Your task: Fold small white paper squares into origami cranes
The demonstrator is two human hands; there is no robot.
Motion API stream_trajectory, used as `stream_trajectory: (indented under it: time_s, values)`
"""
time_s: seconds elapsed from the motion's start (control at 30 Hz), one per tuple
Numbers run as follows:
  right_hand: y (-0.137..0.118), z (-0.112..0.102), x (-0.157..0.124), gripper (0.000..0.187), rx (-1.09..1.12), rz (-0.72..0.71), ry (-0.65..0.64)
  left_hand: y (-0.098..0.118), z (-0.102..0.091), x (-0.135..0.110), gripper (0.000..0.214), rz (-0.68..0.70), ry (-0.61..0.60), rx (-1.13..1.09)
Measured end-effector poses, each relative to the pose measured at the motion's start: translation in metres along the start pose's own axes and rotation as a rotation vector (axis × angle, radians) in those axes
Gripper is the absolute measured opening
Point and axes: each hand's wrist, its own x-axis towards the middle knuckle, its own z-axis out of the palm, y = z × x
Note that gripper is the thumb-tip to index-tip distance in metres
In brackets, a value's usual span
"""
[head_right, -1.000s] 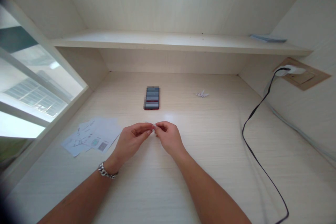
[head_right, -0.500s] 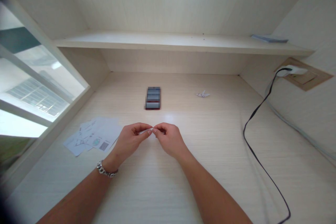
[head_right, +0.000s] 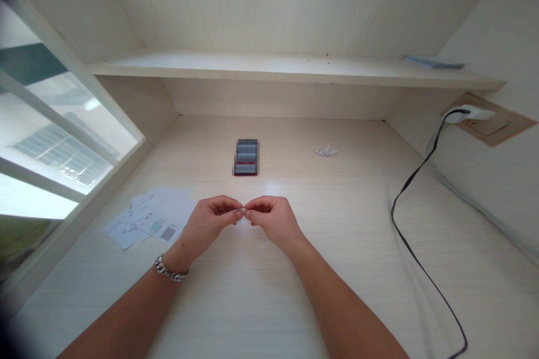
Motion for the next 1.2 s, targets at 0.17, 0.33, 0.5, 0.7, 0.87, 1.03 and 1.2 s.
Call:
stream_trajectory:
  time_s: [0.17,0.33,0.5,0.7,0.87,1.03,1.2]
  values:
    - [-0.0027,0.0001,-0.0017,0.016,0.055,0.024,-0.009,0.0019,-0.0001,-0.0004,0.006,0.044,-0.005,-0.012]
    - [-0.0006,-0.0017,-0.0002,0.023,0.079,0.041,-0.059,0.0031,0.0006,-0.0028,0.008,0.120,0.026,0.096]
    - [0.0025,-0.0052,0.0014,0.023,-0.014,-0.030,-0.077,-0.0004,0.0021,-0.0035,0.013,0.132,0.056,0.095]
    - [0.0000,-0.0033,-0.0019,0.017,-0.132,-0.144,0.001,-0.0038,0.0018,-0.0011,0.015,0.101,0.034,-0.051]
    - [-0.0017,-0.0012,-0.0055,0.015,-0.245,-0.235,0.078,-0.0017,0.0018,0.0000,0.017,0.066,0.025,-0.135]
    - [-0.0020,-0.0002,-0.0077,0.013,-0.320,-0.304,0.084,-0.0043,0.0034,-0.0001,0.023,0.095,0.056,-0.106]
    - [-0.0012,0.0003,-0.0066,0.019,-0.267,-0.252,0.077,-0.0056,0.0043,-0.0010,0.021,0.150,0.107,-0.048]
